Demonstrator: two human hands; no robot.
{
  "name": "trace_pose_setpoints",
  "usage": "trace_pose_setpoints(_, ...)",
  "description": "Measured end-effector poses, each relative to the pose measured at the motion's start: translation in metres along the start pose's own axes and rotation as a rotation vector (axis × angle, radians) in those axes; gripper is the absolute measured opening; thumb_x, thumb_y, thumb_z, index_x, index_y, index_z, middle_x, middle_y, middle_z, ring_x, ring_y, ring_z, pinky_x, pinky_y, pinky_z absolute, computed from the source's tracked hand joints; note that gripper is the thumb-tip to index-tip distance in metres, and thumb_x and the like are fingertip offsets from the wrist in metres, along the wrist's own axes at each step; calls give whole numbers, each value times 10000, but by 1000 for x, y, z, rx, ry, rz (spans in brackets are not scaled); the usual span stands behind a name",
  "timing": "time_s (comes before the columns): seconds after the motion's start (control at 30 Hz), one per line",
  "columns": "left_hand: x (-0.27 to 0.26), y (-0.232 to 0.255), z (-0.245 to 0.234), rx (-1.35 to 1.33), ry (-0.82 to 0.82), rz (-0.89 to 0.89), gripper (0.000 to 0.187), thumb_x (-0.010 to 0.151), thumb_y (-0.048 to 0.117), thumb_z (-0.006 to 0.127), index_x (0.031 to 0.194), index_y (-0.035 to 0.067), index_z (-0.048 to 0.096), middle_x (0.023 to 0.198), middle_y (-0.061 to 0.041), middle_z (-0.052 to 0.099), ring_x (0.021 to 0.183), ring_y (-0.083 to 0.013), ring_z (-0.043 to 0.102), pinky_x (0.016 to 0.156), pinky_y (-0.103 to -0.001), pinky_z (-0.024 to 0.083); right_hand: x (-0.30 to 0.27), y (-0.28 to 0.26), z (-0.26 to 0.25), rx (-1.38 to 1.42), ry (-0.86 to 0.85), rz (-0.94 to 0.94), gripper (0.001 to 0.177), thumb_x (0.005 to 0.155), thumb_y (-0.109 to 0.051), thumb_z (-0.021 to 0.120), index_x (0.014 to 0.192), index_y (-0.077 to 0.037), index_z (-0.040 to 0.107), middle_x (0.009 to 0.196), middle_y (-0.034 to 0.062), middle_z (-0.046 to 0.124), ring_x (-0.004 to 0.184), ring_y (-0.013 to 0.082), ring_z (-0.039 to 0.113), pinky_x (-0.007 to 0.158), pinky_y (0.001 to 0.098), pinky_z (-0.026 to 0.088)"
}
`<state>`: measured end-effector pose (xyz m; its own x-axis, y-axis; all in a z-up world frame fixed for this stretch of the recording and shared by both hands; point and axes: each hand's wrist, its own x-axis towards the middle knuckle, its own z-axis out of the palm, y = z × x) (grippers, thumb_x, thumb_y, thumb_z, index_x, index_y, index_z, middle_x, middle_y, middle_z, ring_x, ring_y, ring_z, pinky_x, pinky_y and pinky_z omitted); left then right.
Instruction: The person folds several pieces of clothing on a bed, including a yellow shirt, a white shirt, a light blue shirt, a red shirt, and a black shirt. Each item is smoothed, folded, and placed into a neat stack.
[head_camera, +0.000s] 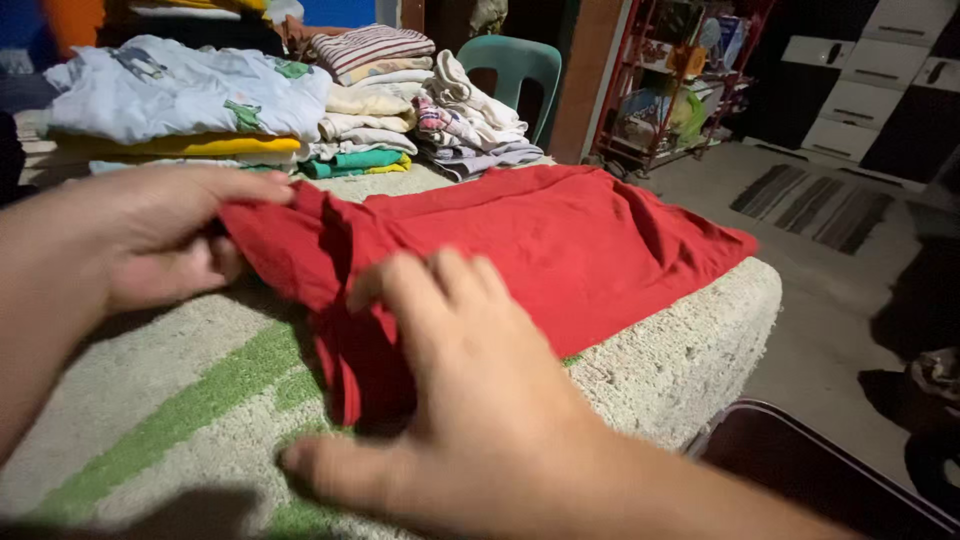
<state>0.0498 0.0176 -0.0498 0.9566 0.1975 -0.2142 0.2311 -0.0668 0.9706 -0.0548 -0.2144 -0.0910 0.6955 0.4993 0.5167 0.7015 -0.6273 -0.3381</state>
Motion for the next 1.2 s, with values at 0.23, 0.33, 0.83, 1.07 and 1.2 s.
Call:
trace_pose_setpoints(0.23, 10, 7, 2, 781, 31, 89, 651, 1013, 591, 557, 1328, 34, 681, 1267, -228, 672, 1151, -349, 656, 1014, -483, 476, -9, 7, -18, -2, -40, -14, 344, 801, -290, 706, 1073, -80, 712, 998, 125, 706, 1017, 292, 653, 878, 394, 549)
trace_pose_setpoints(0.33, 36, 12, 19, 893, -64, 37, 689, 951, 560, 678, 1360, 6, 646, 1364, -196, 610, 1272, -327, 600, 1111, -464, 444, -17, 8, -14, 128, 0, 198, 231, 879, -258, 673, 1042, -106, 737, 954, 76, 736, 927, 221, 712, 825, 342, 567)
trace_pose_setpoints(0.83, 111, 37, 150, 687, -290, 279, 541, 963, 452, 669, 1372, 100, 634, 1440, -232, 625, 1346, -409, 479, 1049, -573, 321, -35, 82, -102, 824, 319, 1300, 368, 959, -385, 675, 1031, -25, 699, 847, 85, 624, 702, 187, 651, 671, 340, 547)
trace_pose_setpoints(1.07, 119, 21, 149, 865, -154, 207, 725, 846, 457, 825, 1380, 10, 626, 1415, -229, 602, 1195, -311, 600, 989, -444, 480, -39, 81, -100, 819, 48, 1306, 305, 884, -356, 745, 893, -54, 702, 718, 45, 610, 528, 139, 591, 484, 270, 326)
trace_pose_setpoints(1.2, 126, 28, 136, 532, -265, 71, 312, 864, 257, 789, 1102, 61, 745, 1034, -149, 705, 687, -174, 516, 539, -295, 409, -41, 90, -100, 886, 38, 1208, 242, 894, -284, 720, 804, -91, 605, 579, -16, 458, 420, 104, 287, 416, 294, 205)
